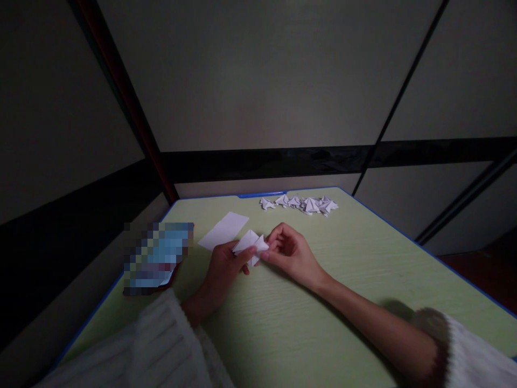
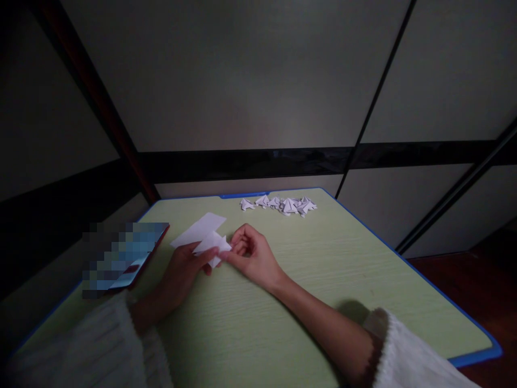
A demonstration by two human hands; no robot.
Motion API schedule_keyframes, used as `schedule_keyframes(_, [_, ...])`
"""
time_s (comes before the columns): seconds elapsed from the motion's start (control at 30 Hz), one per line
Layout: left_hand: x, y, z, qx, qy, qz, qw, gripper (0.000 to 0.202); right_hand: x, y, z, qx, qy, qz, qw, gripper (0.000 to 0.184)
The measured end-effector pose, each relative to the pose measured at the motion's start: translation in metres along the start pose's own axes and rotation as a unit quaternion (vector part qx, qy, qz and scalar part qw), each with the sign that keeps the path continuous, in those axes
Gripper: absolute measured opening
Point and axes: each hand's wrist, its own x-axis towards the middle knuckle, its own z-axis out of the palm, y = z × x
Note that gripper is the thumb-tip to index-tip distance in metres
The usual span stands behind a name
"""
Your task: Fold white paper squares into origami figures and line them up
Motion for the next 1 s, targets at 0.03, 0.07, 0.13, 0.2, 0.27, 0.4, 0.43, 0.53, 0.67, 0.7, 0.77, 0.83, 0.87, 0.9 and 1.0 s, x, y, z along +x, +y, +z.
schedule_keyframes(0.03, [0.0004, 0.0002, 0.0000, 0.002, 0.009, -0.002, 1.000, 0.016, -0.0005, 0.0003, 0.0008, -0.014, 0.002, -0.001, 1.000, 0.029])
schedule_keyframes(0.07, [0.0008, 0.0004, 0.0000, 0.003, 0.014, -0.006, 1.000, 0.016, -0.0006, 0.0007, 0.0014, -0.024, 0.004, 0.002, 1.000, 0.028])
schedule_keyframes(0.13, [0.0013, 0.0009, 0.0003, 0.002, 0.004, -0.017, 1.000, 0.015, 0.0000, 0.0022, 0.0016, -0.029, 0.007, 0.011, 0.999, 0.025])
schedule_keyframes(0.2, [0.0011, 0.0013, 0.0006, 0.004, -0.008, -0.027, 1.000, 0.015, 0.0015, 0.0036, 0.0006, -0.019, 0.011, 0.018, 1.000, 0.023])
schedule_keyframes(0.27, [0.0007, 0.0016, 0.0008, 0.010, -0.017, -0.032, 0.999, 0.014, 0.0027, 0.0042, -0.0005, -0.014, 0.016, 0.015, 1.000, 0.021])
schedule_keyframes(0.4, [0.0006, 0.0017, 0.0009, 0.015, -0.019, -0.037, 0.999, 0.015, 0.0025, 0.0033, -0.0003, -0.031, 0.008, -0.007, 0.999, 0.015])
schedule_keyframes(0.43, [0.0007, 0.0016, 0.0010, 0.012, -0.017, -0.040, 0.999, 0.016, 0.0021, 0.0032, 0.0001, -0.036, 0.007, -0.017, 0.999, 0.014])
schedule_keyframes(0.53, [0.0011, 0.0009, 0.0010, -0.001, -0.022, -0.052, 0.998, 0.017, 0.0013, 0.0036, 0.0007, -0.035, 0.010, -0.052, 0.998, 0.010])
schedule_keyframes(0.67, [0.0013, -0.0029, -0.0002, -0.030, -0.050, -0.052, 0.997, 0.018, 0.0017, 0.0048, -0.0015, -0.046, 0.023, -0.079, 0.996, 0.003])
schedule_keyframes(0.7, [0.0014, -0.0043, -0.0007, -0.034, -0.058, -0.051, 0.996, 0.018, 0.0018, 0.0047, -0.0024, -0.055, 0.027, -0.083, 0.995, 0.001])
schedule_keyframes(0.77, [0.0019, -0.0066, -0.0015, -0.038, -0.066, -0.055, 0.996, 0.016, 0.0020, 0.0038, -0.0043, -0.075, 0.029, -0.090, 0.993, 0.003])
schedule_keyframes(0.83, [0.0024, -0.0079, -0.0019, -0.041, -0.065, -0.063, 0.995, 0.015, 0.0021, 0.0027, -0.0060, -0.091, 0.023, -0.096, 0.991, 0.005])
schedule_keyframes(0.87, [0.0027, -0.0081, -0.0018, -0.043, -0.067, -0.065, 0.995, 0.015, 0.0021, 0.0023, -0.0067, -0.097, 0.021, -0.098, 0.990, 0.005])
schedule_keyframes(0.9, [0.0028, -0.0080, -0.0017, -0.046, -0.072, -0.066, 0.994, 0.015, 0.0021, 0.0020, -0.0072, -0.100, 0.019, -0.099, 0.990, 0.005])
schedule_keyframes(1.0, [0.0029, -0.0077, -0.0013, -0.054, -0.080, -0.073, 0.993, 0.015, 0.0023, 0.0025, -0.0077, -0.101, 0.008, -0.093, 0.991, 0.004])
